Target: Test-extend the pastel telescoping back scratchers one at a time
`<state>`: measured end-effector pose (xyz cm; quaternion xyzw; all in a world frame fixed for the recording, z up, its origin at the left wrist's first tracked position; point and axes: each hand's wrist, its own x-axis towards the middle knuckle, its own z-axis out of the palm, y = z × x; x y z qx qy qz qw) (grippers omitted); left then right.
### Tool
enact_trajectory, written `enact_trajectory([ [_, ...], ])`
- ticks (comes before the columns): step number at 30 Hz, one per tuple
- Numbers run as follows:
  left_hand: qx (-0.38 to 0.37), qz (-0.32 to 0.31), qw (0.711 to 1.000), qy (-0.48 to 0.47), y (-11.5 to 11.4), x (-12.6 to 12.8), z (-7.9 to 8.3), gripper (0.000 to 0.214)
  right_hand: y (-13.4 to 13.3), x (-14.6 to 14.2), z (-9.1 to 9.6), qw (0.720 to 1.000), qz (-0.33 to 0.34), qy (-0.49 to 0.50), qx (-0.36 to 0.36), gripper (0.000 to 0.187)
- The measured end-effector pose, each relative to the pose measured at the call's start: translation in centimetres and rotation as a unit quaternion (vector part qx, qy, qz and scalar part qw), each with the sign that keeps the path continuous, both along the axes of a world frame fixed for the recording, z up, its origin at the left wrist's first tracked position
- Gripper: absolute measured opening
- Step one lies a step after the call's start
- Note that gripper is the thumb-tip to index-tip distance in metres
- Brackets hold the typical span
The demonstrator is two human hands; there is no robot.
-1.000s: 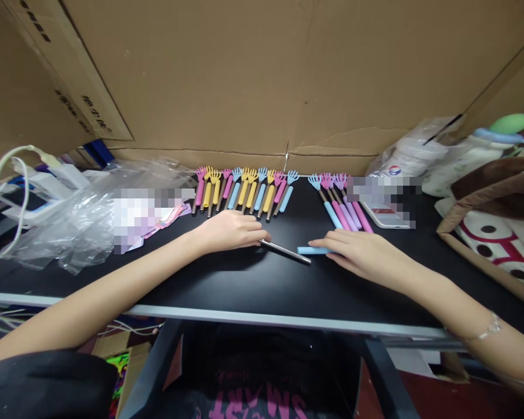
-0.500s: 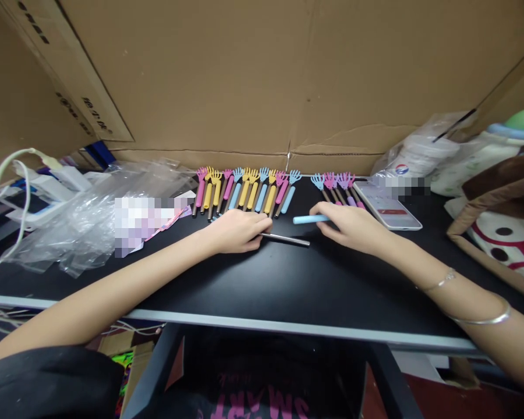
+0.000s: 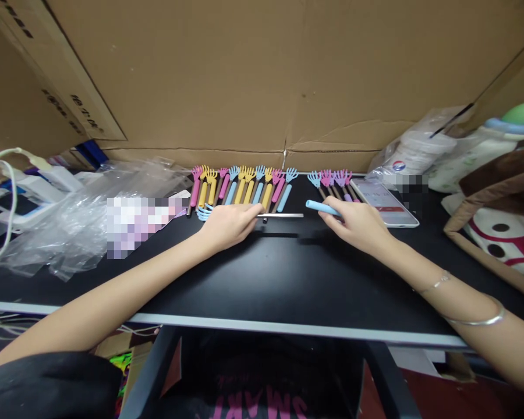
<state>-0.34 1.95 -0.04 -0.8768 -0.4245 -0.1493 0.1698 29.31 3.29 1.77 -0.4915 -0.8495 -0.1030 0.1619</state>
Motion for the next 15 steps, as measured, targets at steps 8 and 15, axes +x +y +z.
enact_trajectory([
  [8, 0.061, 0.000, 0.998, -0.027, -0.26, -0.27, 0.30, 0.024, -0.33, 0.11, -0.19, 0.999, -0.006, -0.038, 0.038, 0.029],
  [15, 0.074, -0.006, 0.996, -0.039, -0.36, -0.18, 0.28, 0.027, -0.78, -0.25, -0.41, 0.997, 0.010, -0.054, 0.053, 0.026],
])
